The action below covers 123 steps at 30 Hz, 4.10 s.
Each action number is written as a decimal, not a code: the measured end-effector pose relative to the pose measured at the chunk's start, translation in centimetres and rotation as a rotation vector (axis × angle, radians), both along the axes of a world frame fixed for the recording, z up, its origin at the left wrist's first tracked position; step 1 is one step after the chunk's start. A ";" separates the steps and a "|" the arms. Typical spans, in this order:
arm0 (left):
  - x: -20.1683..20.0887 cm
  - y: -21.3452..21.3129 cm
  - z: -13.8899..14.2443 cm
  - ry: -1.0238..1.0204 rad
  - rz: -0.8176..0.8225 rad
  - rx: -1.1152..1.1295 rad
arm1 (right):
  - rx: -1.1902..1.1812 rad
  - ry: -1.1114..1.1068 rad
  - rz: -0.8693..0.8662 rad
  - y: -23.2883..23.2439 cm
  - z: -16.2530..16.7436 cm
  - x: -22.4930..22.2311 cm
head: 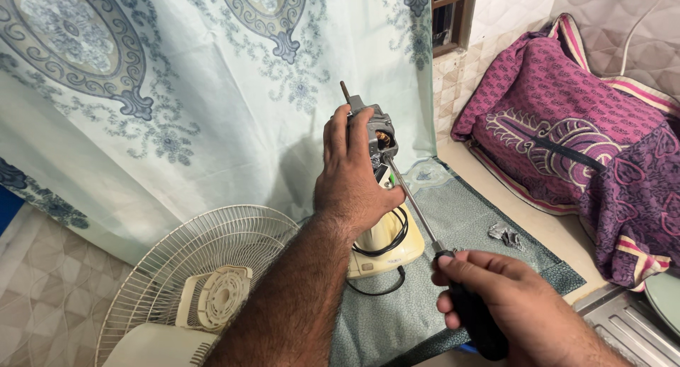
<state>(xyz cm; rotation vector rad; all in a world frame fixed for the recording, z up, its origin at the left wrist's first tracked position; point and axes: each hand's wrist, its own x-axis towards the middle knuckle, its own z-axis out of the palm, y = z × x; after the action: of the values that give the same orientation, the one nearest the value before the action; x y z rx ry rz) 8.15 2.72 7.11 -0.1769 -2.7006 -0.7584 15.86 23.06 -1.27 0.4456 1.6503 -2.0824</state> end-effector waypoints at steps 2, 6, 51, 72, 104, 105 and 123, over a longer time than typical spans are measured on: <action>0.0 0.1 0.1 -0.017 0.005 -0.001 | 0.004 -0.068 0.035 0.2 0.7 0.2; 0.0 0.2 0.3 -0.041 0.014 -0.009 | 0.027 -0.104 0.039 0.0 1.1 0.2; 0.5 -0.2 1.1 -0.080 -0.024 -0.018 | 0.337 0.640 -0.527 3.2 8.3 0.0; 3.6 -0.5 -0.6 0.136 0.039 0.241 | 0.086 0.801 -0.247 -2.0 8.6 -5.3; 2.3 -1.3 -2.7 0.155 0.066 0.374 | 0.522 0.610 0.005 -7.0 5.8 -8.1; 2.3 -1.3 -2.8 0.171 0.063 0.374 | 0.530 0.613 0.006 -7.0 5.8 -8.1; 1.4 -3.4 -2.5 0.120 -0.111 0.355 | 0.793 0.904 -0.090 -7.5 6.3 -7.2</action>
<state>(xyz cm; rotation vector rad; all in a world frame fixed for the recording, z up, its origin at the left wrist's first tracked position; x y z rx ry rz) 9.57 -0.66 4.63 -0.2773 -2.4120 -1.2032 8.68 15.56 4.99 -0.2786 3.0261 -1.6742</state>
